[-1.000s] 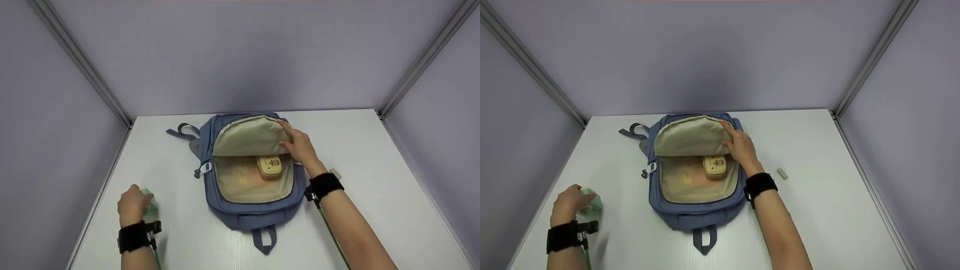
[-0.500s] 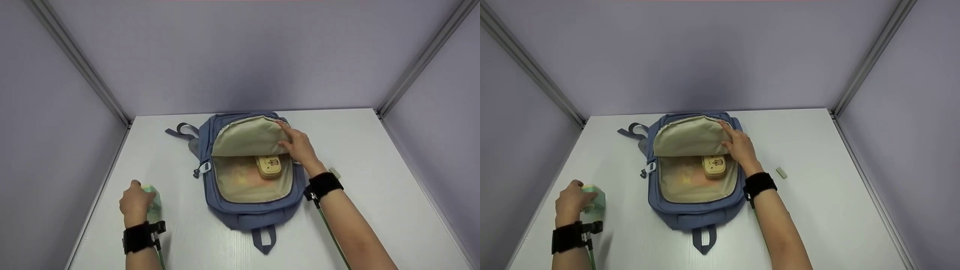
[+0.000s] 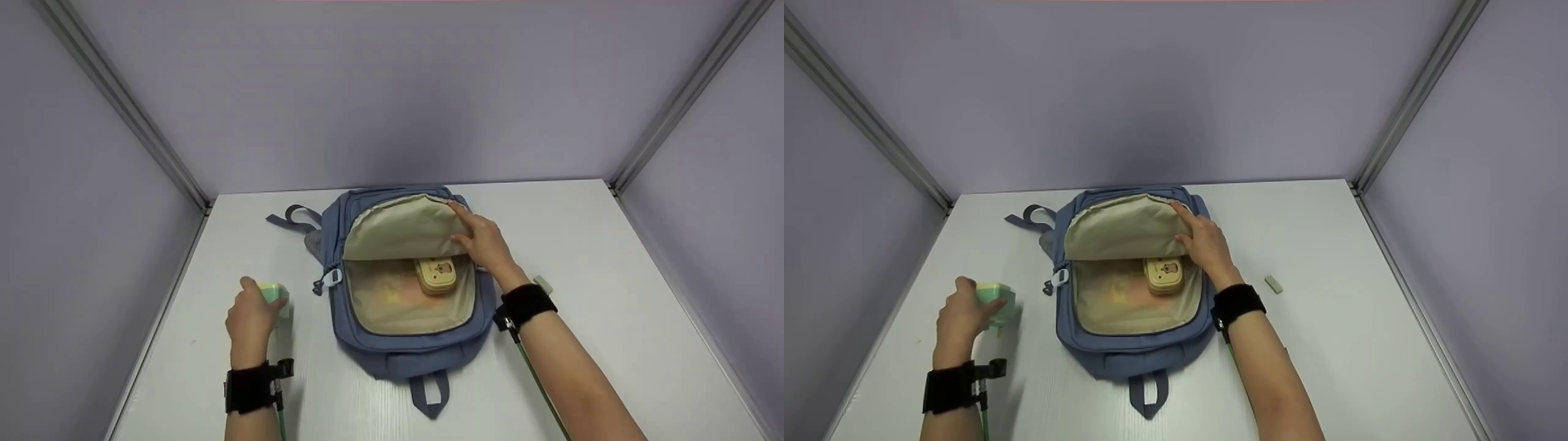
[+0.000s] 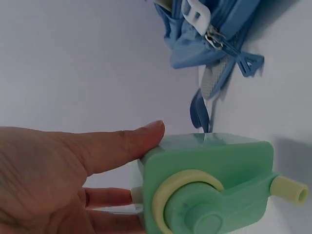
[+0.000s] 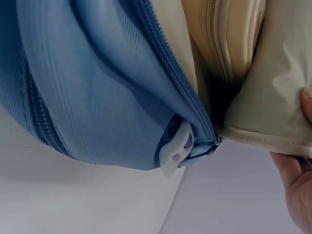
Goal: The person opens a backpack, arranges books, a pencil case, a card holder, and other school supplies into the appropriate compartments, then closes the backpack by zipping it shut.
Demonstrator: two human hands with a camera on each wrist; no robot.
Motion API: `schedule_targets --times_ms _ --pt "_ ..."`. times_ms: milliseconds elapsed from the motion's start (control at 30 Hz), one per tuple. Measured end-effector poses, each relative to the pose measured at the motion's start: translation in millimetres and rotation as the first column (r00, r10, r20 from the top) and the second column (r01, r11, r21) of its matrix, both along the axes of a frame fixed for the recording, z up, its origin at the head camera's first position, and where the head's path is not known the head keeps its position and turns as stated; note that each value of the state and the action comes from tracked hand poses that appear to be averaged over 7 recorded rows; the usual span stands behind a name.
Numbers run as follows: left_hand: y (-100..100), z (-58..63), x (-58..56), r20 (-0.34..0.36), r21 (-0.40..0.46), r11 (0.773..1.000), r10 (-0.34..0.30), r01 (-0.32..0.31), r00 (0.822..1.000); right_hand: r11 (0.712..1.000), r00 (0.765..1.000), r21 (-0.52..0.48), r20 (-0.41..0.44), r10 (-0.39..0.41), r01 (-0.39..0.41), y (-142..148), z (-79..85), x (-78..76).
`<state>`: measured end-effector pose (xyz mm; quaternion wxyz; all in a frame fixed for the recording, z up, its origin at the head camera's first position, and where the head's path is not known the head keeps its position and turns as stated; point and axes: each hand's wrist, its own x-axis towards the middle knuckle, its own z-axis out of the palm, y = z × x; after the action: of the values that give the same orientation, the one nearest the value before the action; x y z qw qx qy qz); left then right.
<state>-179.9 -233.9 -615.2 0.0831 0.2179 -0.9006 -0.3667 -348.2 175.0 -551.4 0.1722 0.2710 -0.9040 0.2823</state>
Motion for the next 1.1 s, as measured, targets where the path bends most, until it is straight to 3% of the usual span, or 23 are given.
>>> schedule_targets --times_ms 133,267,400,533,600,833,933,1100 --pt "19.1 12.0 -3.9 -0.122 -0.078 0.996 -0.053 0.043 0.991 1.000 1.000 0.002 0.016 -0.008 0.008 -0.5 -1.0 1.4" --pt "40.5 23.5 -4.9 -0.242 -0.149 0.987 -0.102 0.067 0.965 1.000 1.000 0.002 0.019 -0.016 0.016 -1.5 -1.6 1.7" --pt "63.4 31.4 -5.8 -0.361 -0.210 0.972 -0.178 0.106 0.915 1.000 1.000 -0.006 0.002 -0.007 0.007 -2.4 -2.5 0.3" --pt "84.7 33.4 -7.4 -0.444 -0.323 0.937 -0.273 0.132 0.853 1.000 1.000 -0.010 -0.011 0.000 0.000 -3.0 -4.5 -1.7" --pt "92.6 33.3 -7.8 -0.461 -0.371 0.918 -0.309 0.136 0.832 1.000 1.000 -0.011 -0.009 -0.005 0.005 -3.5 -5.5 -2.2" --pt "109.0 31.5 -7.9 -0.439 -0.453 0.865 -0.426 0.215 0.791 1.000 1.000 -0.012 -0.007 0.003 -0.003 -4.5 -5.5 -3.2" --pt "117.2 26.4 -13.4 -0.420 -0.521 0.816 -0.501 0.250 0.757 1.000 1.000 -0.012 -0.020 0.009 -0.009 -4.3 -5.2 -3.8" --pt "134.0 12.0 -28.1 -0.430 -0.649 0.731 -0.580 0.210 0.692 1.000 1.000 -0.020 -0.025 0.010 -0.010 -4.5 -6.0 -3.8"
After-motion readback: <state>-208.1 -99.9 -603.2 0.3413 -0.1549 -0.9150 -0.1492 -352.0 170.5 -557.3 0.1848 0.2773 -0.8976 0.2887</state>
